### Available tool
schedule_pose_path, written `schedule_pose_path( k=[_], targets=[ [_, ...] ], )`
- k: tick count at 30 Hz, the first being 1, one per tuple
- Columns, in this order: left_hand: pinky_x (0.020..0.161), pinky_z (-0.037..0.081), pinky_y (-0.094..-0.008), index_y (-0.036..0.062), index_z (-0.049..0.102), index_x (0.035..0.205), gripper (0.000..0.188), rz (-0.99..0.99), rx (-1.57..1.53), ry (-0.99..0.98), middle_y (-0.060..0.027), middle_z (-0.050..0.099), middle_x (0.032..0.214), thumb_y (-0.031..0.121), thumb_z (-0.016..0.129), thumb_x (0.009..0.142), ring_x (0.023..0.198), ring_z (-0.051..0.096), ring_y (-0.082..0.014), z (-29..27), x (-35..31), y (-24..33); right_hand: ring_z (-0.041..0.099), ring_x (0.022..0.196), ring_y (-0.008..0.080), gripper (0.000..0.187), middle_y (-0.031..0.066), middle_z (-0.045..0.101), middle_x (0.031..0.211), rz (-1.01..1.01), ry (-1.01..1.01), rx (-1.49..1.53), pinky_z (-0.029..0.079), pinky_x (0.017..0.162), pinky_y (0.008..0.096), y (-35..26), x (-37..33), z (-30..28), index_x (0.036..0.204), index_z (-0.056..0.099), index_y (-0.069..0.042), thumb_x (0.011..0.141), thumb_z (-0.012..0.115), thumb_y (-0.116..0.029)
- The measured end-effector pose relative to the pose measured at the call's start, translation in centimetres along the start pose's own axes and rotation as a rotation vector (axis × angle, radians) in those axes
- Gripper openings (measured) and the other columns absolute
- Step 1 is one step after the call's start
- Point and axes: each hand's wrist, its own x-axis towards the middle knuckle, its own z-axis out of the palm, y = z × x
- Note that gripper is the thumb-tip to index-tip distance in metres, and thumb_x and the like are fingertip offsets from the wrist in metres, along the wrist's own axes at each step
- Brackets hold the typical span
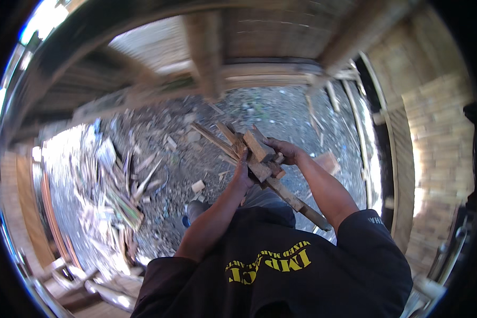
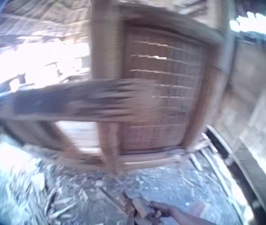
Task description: The person gathers scattered wood pieces and debris by hand, then uses a broom to sweep the dirt floor of a bamboo structure. The person moves around the area to collect and sweep debris into a pile.
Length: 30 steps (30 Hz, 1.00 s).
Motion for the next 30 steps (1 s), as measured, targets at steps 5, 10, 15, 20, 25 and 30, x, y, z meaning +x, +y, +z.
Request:
schedule_pose_path(
  k=[5, 10, 15, 20, 25, 30],
  targets=[
    [0.102, 0.046, -0.0599, 0.0100, 0.037, 0.147, 0.074, -0.461, 0.041, 0.097, -0.0198, 0.053, 0.138, 0.057, 0.055, 0.093, 0.123, 0.056, -0.0387, 5.2, 10.5, -9.9, 0.062, 0.109, 0.0196, 0.063, 0.0085, 0.059, 0.129, -0.086, 0.232, 0.353, 0.054, 0.092, 0.0395, 5.7, -10.5, -12.5, 0.141, 0.048, -0.015, 0.091, 0.066, -0.050],
    [0.100, 0.048, -0.0586, 0.0101, 0.039, 0.147, 0.071, -0.685, 0.369, 0.151, -0.0188, 0.055, 0.136, 0.054, 0.057, 0.094, 0.122, 0.057, -0.0369, 9.1, 17.9, -18.8, 0.059, 0.115, 0.0201, 0.073, 0.0074, 0.055, 0.132, -0.307, 0.428, 0.640, 0.053, 0.092, 0.0389, 11.4, -19.6, -19.1, 0.149, 0.039, -0.020, 0.089, 0.070, -0.046],
    [0.103, 0.046, -0.0577, 0.0090, 0.043, 0.145, 0.068, -0.822, 0.511, 0.098, -0.0182, 0.056, 0.136, 0.053, 0.057, 0.094, 0.122, 0.058, -0.0357, 12.5, 27.2, -25.9, 0.054, 0.123, 0.0223, 0.080, 0.0060, 0.049, 0.142, -0.511, 0.494, 0.759, 0.050, 0.098, 0.0435, 12.2, -24.3, -27.3, 0.156, 0.026, -0.024, 0.091, 0.069, -0.038],
    [0.102, 0.049, -0.0532, 0.0066, 0.043, 0.143, 0.065, -0.860, 0.543, 0.056, -0.0186, 0.058, 0.134, 0.049, 0.058, 0.095, 0.120, 0.060, -0.0340, 17.8, 41.2, -30.1, 0.052, 0.127, 0.0234, 0.078, 0.0084, 0.051, 0.140, -0.776, 0.527, 0.724, 0.049, 0.100, 0.0432, 7.6, -25.6, -39.2, 0.153, 0.029, -0.013, 0.091, 0.070, -0.038],
    [0.104, 0.048, -0.0514, 0.0069, 0.047, 0.141, 0.063, -0.748, 0.565, 0.126, -0.0170, 0.058, 0.135, 0.049, 0.057, 0.096, 0.119, 0.060, -0.0331, 24.3, 51.9, -32.3, 0.051, 0.129, 0.0246, 0.076, 0.0121, 0.047, 0.143, -0.724, 0.496, 0.815, 0.048, 0.104, 0.0417, -0.7, -26.5, -51.0, 0.152, 0.031, -0.012, 0.090, 0.071, -0.031],
    [0.104, 0.046, -0.0536, 0.0067, 0.048, 0.140, 0.063, -0.673, 0.529, 0.197, -0.0170, 0.057, 0.136, 0.050, 0.056, 0.095, 0.120, 0.059, -0.0341, 31.6, 63.1, -30.3, 0.050, 0.130, 0.0263, 0.086, 0.0131, 0.045, 0.146, -0.759, 0.390, 0.744, 0.048, 0.104, 0.0420, -11.8, -25.5, -61.9, 0.156, 0.020, -0.012, 0.090, 0.071, -0.031]
  ],
)
